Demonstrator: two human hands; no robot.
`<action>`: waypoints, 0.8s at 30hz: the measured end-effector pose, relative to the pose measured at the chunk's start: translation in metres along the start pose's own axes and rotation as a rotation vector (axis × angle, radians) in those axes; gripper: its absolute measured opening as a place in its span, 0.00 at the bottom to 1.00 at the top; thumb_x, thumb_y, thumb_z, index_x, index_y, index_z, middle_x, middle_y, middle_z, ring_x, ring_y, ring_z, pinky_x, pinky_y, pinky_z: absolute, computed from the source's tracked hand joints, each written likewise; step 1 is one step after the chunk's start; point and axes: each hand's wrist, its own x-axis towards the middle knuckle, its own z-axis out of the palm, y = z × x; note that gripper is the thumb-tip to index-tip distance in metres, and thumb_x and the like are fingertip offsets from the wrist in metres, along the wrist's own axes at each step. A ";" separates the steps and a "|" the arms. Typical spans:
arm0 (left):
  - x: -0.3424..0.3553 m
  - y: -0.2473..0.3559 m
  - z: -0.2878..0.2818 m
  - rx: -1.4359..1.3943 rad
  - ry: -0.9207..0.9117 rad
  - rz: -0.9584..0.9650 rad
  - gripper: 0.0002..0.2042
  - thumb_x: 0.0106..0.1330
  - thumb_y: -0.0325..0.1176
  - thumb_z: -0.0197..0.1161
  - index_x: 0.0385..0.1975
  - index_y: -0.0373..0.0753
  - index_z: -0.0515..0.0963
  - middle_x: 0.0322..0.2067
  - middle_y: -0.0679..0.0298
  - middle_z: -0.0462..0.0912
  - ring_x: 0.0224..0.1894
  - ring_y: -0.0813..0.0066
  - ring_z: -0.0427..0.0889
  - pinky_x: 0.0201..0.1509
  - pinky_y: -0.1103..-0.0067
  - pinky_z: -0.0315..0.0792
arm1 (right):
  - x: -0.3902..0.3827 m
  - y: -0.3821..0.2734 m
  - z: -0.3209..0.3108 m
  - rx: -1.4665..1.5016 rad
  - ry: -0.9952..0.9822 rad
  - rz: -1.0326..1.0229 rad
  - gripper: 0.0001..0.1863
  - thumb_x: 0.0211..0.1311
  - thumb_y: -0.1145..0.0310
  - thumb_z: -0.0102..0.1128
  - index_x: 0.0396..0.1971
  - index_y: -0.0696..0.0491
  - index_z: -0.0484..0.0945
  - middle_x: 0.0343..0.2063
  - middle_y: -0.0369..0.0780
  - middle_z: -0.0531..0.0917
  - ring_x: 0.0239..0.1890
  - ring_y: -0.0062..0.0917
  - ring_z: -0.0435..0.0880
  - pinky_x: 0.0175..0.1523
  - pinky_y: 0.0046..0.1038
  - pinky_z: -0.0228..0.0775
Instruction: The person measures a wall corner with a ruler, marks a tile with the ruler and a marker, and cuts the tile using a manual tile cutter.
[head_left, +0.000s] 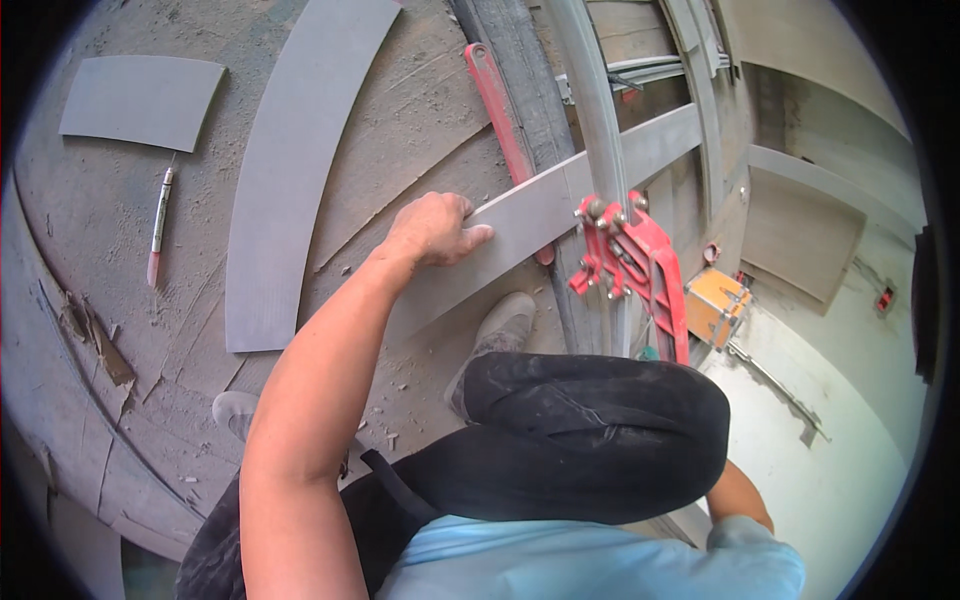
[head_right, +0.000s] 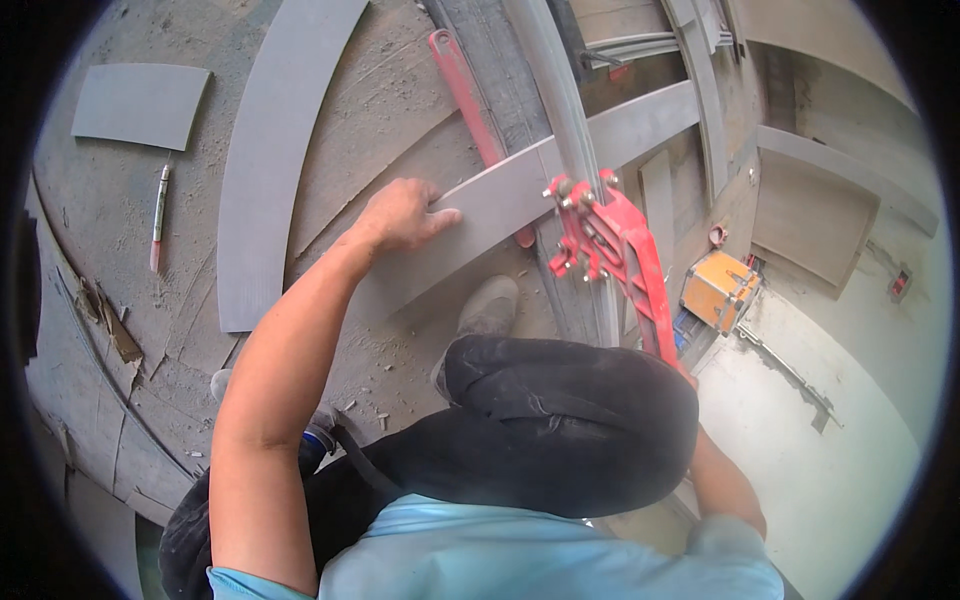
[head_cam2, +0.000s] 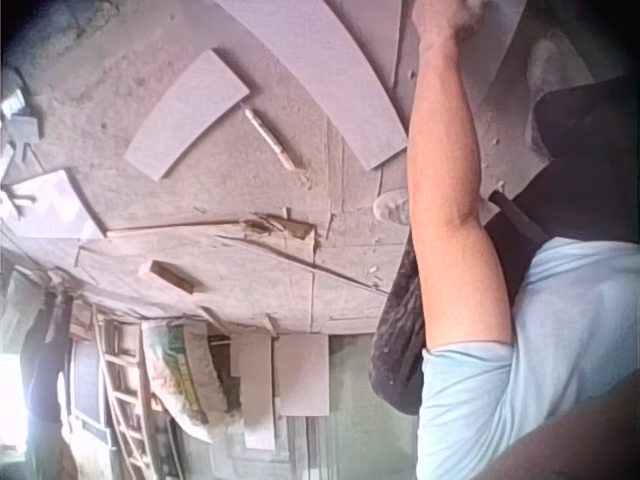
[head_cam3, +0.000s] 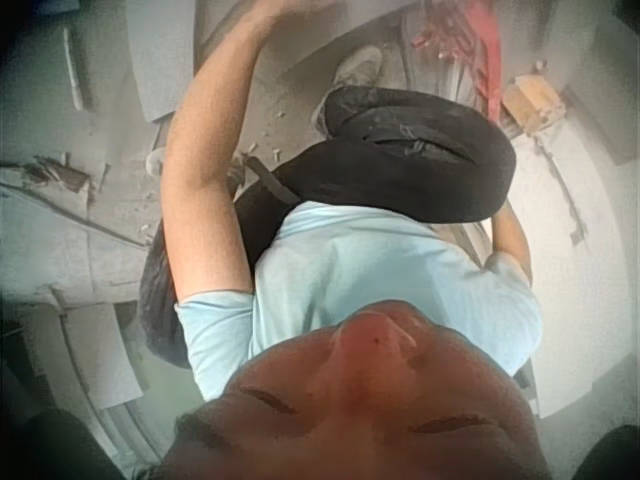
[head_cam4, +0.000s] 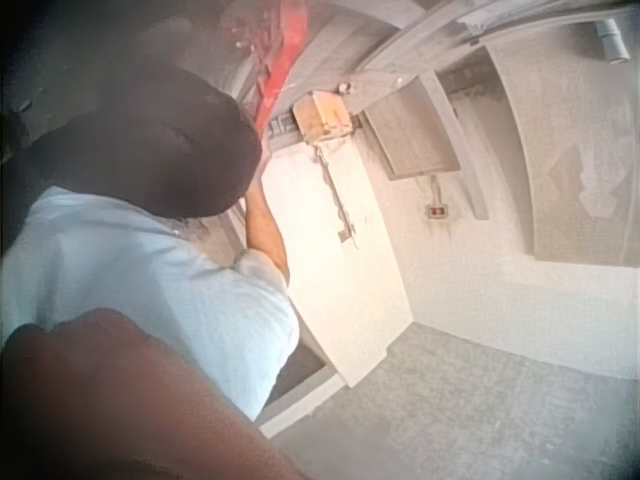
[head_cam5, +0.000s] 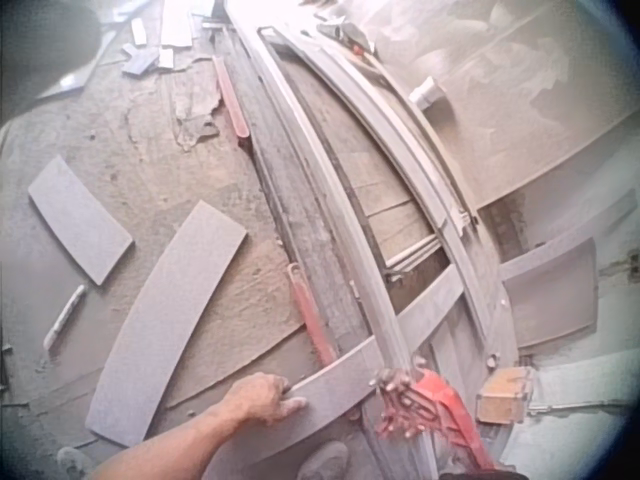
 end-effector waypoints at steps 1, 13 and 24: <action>0.002 -0.003 0.000 0.007 -0.004 -0.002 0.20 0.57 0.48 0.60 0.35 0.35 0.81 0.29 0.48 0.81 0.35 0.51 0.80 0.41 0.64 0.72 | 0.003 0.003 0.003 0.000 -0.002 0.003 0.18 0.41 0.66 0.67 0.32 0.58 0.75 0.23 0.45 0.80 0.28 0.32 0.81 0.37 0.32 0.70; 0.000 0.004 -0.006 -0.025 -0.043 -0.009 0.21 0.57 0.47 0.59 0.33 0.30 0.79 0.29 0.45 0.80 0.35 0.52 0.80 0.42 0.65 0.71 | 0.011 0.026 0.019 0.024 0.036 -0.007 0.18 0.41 0.65 0.68 0.30 0.58 0.74 0.22 0.45 0.80 0.27 0.31 0.80 0.36 0.31 0.70; 0.002 0.000 -0.003 -0.013 -0.037 0.015 0.21 0.57 0.46 0.59 0.34 0.30 0.79 0.30 0.44 0.80 0.36 0.49 0.80 0.43 0.65 0.72 | 0.006 0.027 0.020 0.009 0.037 0.018 0.17 0.42 0.65 0.67 0.32 0.58 0.75 0.22 0.46 0.80 0.28 0.32 0.81 0.36 0.31 0.70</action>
